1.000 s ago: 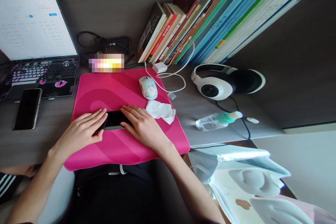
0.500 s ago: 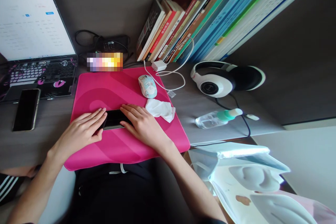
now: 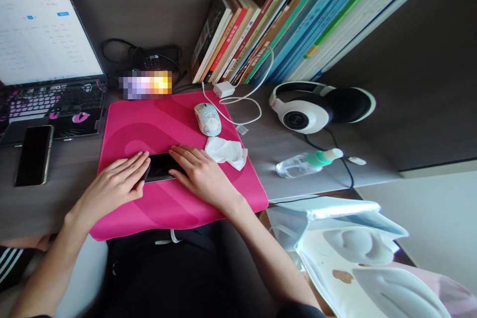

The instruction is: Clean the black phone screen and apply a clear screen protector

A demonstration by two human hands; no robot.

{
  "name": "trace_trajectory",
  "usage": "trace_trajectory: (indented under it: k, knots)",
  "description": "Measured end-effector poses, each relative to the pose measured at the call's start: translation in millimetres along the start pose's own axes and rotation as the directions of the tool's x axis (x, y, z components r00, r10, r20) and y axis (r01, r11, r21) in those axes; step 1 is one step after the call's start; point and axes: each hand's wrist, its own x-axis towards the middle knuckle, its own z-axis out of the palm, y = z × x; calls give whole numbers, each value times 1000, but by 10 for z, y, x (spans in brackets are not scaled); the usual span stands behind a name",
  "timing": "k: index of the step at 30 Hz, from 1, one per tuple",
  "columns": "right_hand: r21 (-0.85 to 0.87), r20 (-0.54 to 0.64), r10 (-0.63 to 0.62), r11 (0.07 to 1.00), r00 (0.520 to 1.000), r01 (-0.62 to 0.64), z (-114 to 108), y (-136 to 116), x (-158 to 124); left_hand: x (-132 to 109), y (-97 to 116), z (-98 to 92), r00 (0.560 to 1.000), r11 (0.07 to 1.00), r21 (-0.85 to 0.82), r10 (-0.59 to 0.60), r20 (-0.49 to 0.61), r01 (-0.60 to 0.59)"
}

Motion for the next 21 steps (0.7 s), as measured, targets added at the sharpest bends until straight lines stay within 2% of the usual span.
trace_trajectory:
  k: [21]
  knots:
    - [-7, 9, 7, 1000, 1000, -7, 10, 13, -9, 4, 1, -10, 1000, 998, 58, 22, -4, -22]
